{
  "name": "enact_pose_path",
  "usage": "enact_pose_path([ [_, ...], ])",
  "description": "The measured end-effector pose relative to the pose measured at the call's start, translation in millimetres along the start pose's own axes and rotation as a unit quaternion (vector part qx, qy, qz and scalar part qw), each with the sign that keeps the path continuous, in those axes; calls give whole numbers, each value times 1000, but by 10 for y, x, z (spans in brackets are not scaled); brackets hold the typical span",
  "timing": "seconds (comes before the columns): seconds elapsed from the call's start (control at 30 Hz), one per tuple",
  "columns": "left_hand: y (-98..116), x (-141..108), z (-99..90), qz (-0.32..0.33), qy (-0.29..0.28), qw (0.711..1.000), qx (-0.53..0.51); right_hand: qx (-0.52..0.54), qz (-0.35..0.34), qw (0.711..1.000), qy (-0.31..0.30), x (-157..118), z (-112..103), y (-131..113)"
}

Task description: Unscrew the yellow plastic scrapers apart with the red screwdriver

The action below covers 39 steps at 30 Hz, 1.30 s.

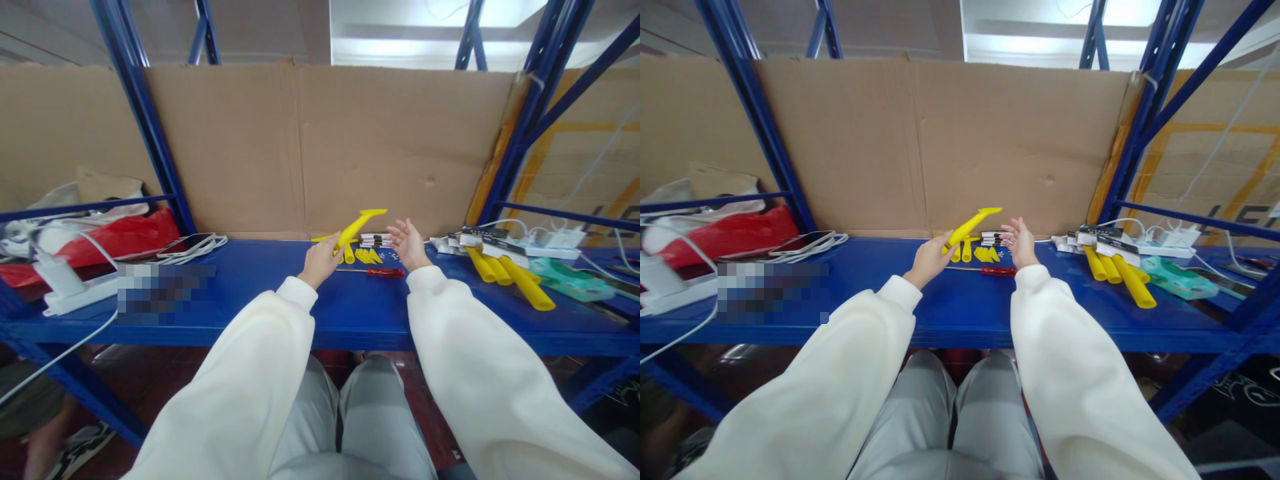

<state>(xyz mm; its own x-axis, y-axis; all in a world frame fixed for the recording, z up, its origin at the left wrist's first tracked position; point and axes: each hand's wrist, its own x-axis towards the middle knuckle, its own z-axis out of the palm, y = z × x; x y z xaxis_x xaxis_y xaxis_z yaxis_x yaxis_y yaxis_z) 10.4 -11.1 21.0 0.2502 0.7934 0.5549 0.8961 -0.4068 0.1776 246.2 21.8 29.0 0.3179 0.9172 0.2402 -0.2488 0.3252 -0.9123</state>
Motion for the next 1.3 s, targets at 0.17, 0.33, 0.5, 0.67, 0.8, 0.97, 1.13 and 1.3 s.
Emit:
enact_pose_path([
  [0.17, -143, 36, -86, -157, -20, 985, 73, -10, 22, 1000, 3, -67, 47, -15],
  [0.33, -243, 43, -39, -166, -67, 979, 99, -14, 37, 999, 3, -113, 89, -28],
  [0.5, -298, 48, 65, -143, -87, 982, 92, -15, 40, 999, -1, -140, 111, -35],
  [0.67, -364, 61, 146, -138, -116, 980, 79, -34, 28, 999, -13, -131, 98, -9],
  [0.8, -394, 63, 167, -154, -126, 978, 60, -32, 32, 999, -16, -146, 107, -13],
  [0.97, -391, 66, 147, -174, -126, 975, 52, -36, 42, 998, -16, -173, 133, -29],
  [1.13, -388, 68, 158, -186, -126, 973, 49, -33, 43, 998, -20, -152, 123, -9],
  [1.3, -362, 64, 206, -152, -67, 986, 27, -106, 15, 994, -22, -122, 119, 18],
])
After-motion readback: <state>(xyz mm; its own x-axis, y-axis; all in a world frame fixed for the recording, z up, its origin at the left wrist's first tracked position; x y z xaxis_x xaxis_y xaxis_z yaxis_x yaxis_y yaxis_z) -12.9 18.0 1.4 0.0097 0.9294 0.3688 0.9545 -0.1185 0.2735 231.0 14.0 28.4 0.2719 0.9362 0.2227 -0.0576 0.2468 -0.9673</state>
